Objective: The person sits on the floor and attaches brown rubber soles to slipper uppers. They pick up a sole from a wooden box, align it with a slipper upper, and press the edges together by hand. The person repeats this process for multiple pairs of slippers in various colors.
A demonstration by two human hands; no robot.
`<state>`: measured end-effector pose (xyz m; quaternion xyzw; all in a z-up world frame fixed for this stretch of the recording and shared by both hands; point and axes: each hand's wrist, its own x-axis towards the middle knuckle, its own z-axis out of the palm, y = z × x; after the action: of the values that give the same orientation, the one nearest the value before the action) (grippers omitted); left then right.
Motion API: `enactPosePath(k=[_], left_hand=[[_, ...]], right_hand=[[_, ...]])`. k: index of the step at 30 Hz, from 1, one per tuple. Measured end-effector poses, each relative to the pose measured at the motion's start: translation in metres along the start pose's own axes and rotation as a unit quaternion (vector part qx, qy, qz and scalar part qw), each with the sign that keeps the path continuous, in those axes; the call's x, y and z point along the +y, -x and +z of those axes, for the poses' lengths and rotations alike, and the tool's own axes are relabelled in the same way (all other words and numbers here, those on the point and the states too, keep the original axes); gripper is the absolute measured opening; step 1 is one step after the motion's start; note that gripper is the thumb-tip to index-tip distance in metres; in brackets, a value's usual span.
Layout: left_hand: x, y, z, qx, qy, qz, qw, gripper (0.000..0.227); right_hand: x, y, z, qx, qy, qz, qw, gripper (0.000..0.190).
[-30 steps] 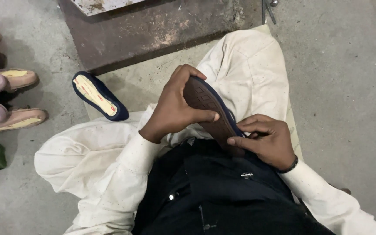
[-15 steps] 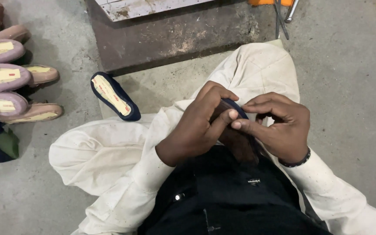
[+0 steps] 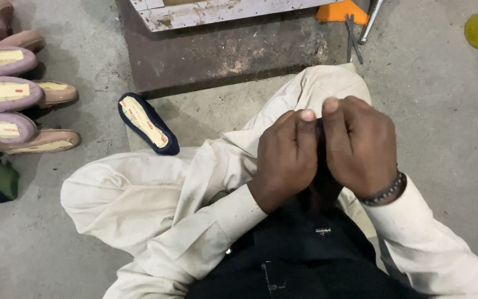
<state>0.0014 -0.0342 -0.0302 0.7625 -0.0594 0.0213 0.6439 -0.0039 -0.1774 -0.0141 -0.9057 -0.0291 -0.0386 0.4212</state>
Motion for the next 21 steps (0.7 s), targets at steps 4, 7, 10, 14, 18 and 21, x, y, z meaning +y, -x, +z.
enactPosePath(k=[4,7,10,14,18,21], left_hand=[[-0.003,-0.011,0.010,0.022,-0.077,0.045,0.996,0.052],[-0.009,-0.017,0.009,0.026,-0.075,0.039,0.996,0.056],[-0.004,-0.023,0.001,0.033,-0.054,0.022,0.998,0.057],[-0.006,-0.051,-0.023,0.073,-0.026,-0.023,0.997,0.065],[-0.002,-0.071,-0.038,0.061,-0.080,-0.168,0.981,0.065],[0.003,-0.058,-0.045,-0.001,-0.037,-0.102,0.994,0.059]], right_hand=[[0.007,-0.016,0.004,0.044,0.100,-0.009,0.994,0.060],[0.009,-0.018,0.006,0.054,0.041,0.000,0.998,0.066],[0.007,-0.007,-0.001,0.022,-0.069,0.073,0.995,0.062],[0.011,0.043,-0.003,-0.132,-0.156,0.100,0.974,0.097],[0.009,0.063,0.006,-0.153,-0.115,0.067,0.979,0.096],[0.021,0.062,0.008,-0.139,-0.156,0.043,0.977,0.086]])
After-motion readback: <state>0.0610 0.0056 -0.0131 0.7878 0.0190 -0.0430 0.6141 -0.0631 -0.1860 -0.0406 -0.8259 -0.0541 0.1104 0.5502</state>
